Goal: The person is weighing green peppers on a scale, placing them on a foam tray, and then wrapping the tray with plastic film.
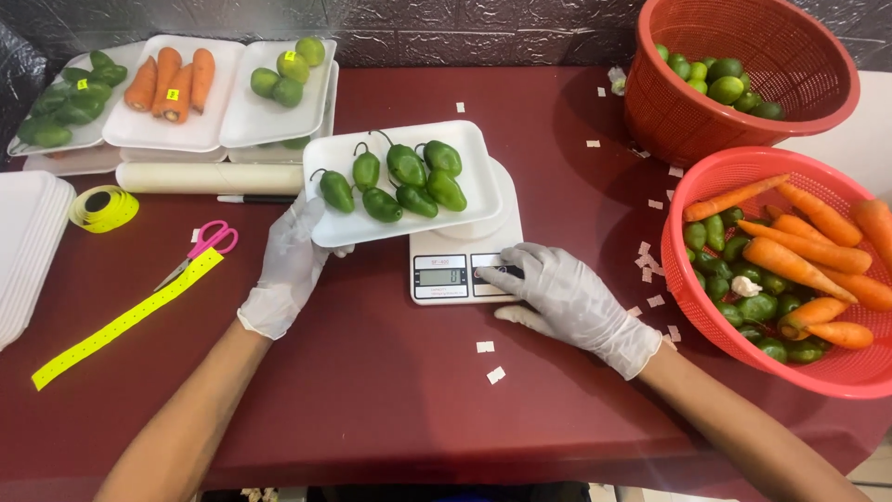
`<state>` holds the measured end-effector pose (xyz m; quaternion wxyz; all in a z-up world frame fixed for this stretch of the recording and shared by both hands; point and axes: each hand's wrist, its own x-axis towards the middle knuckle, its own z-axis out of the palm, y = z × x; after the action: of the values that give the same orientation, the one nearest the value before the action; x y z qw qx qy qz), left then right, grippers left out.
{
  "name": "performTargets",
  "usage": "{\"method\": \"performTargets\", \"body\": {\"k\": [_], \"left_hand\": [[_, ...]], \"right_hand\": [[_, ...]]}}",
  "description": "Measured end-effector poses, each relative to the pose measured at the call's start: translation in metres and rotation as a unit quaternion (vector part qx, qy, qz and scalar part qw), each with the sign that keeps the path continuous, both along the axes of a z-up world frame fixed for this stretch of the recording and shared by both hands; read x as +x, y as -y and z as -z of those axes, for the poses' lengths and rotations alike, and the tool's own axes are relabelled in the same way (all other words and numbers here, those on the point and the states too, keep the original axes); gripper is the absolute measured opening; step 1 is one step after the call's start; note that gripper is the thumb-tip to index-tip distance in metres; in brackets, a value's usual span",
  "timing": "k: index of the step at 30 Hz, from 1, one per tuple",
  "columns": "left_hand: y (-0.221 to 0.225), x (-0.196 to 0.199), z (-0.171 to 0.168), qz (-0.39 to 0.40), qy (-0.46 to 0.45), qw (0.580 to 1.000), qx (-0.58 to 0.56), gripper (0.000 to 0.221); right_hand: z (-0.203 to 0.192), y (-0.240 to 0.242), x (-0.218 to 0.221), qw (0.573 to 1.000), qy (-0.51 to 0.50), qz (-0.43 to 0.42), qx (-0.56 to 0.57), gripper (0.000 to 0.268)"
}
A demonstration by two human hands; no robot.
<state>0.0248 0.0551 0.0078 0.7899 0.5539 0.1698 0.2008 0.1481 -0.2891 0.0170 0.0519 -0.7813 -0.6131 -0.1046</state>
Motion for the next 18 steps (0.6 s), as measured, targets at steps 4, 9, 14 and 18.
{"method": "performTargets", "body": {"k": [4,9,14,18], "left_hand": [[0.001,-0.002,-0.007,-0.004,-0.007,1.0,-0.006,0.028],[-0.004,0.0,-0.002,0.001,0.003,1.0,-0.014,0.029],[0.0,-0.001,0.0,-0.004,-0.01,1.0,-0.013,0.03],[0.001,-0.001,0.0,-0.003,-0.015,1.0,-0.005,0.031]], "right_hand": [[0.008,-0.005,-0.003,1.0,0.021,0.018,-0.012,0.057],[0.008,-0.01,-0.007,0.999,0.041,0.012,0.02,0.068],[0.007,-0.022,-0.017,0.993,0.09,0.054,0.058,0.082],[0.034,-0.021,-0.005,0.979,0.155,0.078,0.106,0.078]]}}
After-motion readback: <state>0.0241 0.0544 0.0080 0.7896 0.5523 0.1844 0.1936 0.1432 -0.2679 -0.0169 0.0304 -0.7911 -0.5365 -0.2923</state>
